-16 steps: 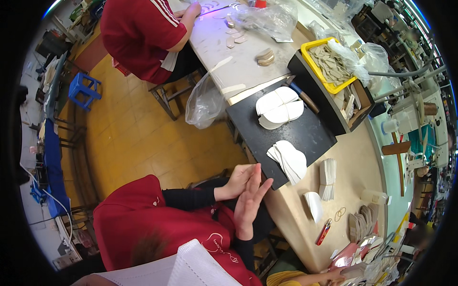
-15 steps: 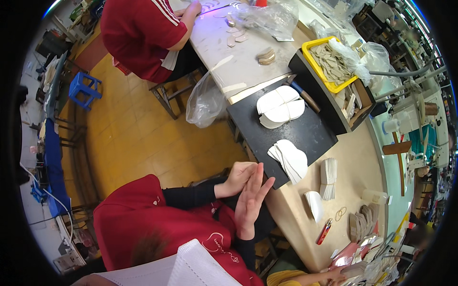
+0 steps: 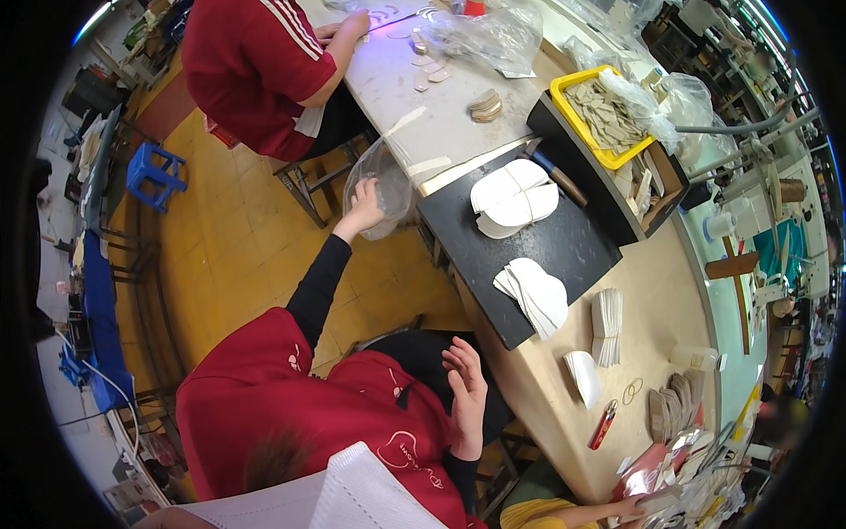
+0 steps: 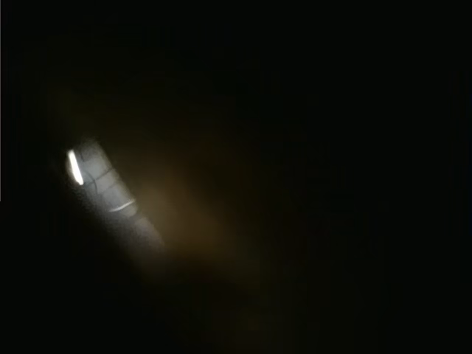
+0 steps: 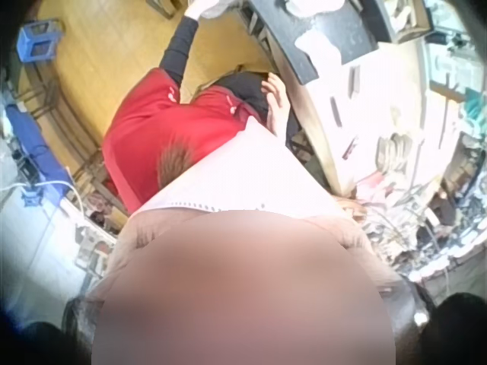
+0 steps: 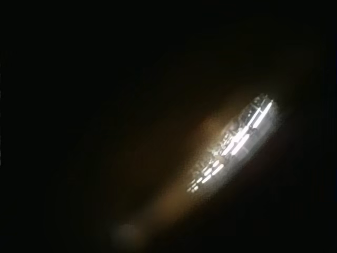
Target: The person picks white semi-circular items from a stack and places them into small clear plastic bags. They seal each bag and set it aside on the table. The process is repeated continuously with multiple items.
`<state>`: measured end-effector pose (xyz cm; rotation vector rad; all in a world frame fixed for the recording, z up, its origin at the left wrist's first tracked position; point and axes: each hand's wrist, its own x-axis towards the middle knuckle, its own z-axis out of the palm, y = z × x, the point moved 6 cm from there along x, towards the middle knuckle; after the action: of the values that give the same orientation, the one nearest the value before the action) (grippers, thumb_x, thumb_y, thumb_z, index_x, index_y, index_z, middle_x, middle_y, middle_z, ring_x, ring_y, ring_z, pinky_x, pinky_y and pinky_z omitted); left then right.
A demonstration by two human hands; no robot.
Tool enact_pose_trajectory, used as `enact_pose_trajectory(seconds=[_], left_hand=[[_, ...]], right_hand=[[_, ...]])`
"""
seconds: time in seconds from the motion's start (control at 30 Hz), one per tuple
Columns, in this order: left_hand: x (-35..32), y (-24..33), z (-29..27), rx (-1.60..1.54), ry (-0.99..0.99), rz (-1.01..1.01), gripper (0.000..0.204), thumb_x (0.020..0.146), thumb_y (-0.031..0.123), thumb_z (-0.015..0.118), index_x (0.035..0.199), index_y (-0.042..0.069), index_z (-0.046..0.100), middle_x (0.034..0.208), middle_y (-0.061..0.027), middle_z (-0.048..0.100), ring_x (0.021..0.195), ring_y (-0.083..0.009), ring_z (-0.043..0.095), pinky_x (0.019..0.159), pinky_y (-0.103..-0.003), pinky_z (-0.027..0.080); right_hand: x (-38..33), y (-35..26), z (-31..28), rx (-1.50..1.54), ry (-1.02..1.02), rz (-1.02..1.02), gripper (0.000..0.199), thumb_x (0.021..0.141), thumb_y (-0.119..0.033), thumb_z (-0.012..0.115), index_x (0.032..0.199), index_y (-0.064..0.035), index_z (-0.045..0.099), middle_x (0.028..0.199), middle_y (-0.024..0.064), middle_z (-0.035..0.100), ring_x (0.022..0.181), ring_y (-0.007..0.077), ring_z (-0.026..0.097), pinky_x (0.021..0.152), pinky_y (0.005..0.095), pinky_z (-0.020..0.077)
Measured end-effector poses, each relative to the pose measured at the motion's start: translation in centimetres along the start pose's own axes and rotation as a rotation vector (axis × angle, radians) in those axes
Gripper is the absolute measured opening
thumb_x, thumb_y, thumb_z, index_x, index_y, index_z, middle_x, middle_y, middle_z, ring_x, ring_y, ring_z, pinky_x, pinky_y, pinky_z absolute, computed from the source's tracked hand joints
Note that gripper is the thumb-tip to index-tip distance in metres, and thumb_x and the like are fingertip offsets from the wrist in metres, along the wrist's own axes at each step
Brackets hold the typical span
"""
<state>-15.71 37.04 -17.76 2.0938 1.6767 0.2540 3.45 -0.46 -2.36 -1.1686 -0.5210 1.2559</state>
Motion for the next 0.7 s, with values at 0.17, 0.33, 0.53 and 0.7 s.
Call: enact_pose_trajectory(seconds=[0.17,0.33,0.53,0.7], left_hand=[[1.6,-0.3,3.4,-0.014,-0.121,-0.081,0.074,0.081,0.007,0.061,0.148,0.007,0.029,0.151,-0.0358,0.021,0.119,-0.0518,0.053,0.097,-0.046,0.049],[6.4,2.2,3.7,0.115,0.020,0.115,0.024,0.083,0.011,0.064,0.105,0.005,0.071,0.092,-0.0236,0.071,0.093,-0.0424,0.069,0.080,-0.047,0.056],[12.3,4.0,6.9,0.268,0.197,0.251,0.029,0.095,0.014,0.051,0.116,-0.002,0.063,0.105,-0.0210,0.071,0.096,-0.0353,0.070,0.080,-0.040,0.056],[12.2,2.4,11.9,-1.401,0.283,-0.082,0.030,0.093,0.020,0.058,0.114,0.002,0.067,0.108,-0.0192,0.071,0.100,-0.0357,0.068,0.084,-0.040,0.053]], right_hand=[[-0.2,0.1,-1.9,-0.072,0.122,0.030,0.036,0.096,-0.007,0.057,0.130,0.0002,0.058,0.142,0.0095,0.050,0.118,0.0187,0.057,0.101,0.0325,0.0439],[-0.1,-0.5,-2.7,-0.029,0.232,0.005,0.033,0.096,-0.006,0.057,0.129,0.0012,0.059,0.134,0.0095,0.057,0.112,0.0180,0.060,0.096,0.0306,0.0455],[-0.4,-0.1,-3.6,0.022,0.301,0.008,0.031,0.098,-0.007,0.057,0.127,0.0025,0.060,0.127,0.0094,0.062,0.107,0.0158,0.061,0.092,0.0273,0.0469],[-0.3,0.9,-3.9,-0.006,0.292,0.039,0.029,0.099,-0.010,0.057,0.126,0.0023,0.060,0.126,0.0109,0.063,0.104,0.0161,0.062,0.091,0.0278,0.0487]])
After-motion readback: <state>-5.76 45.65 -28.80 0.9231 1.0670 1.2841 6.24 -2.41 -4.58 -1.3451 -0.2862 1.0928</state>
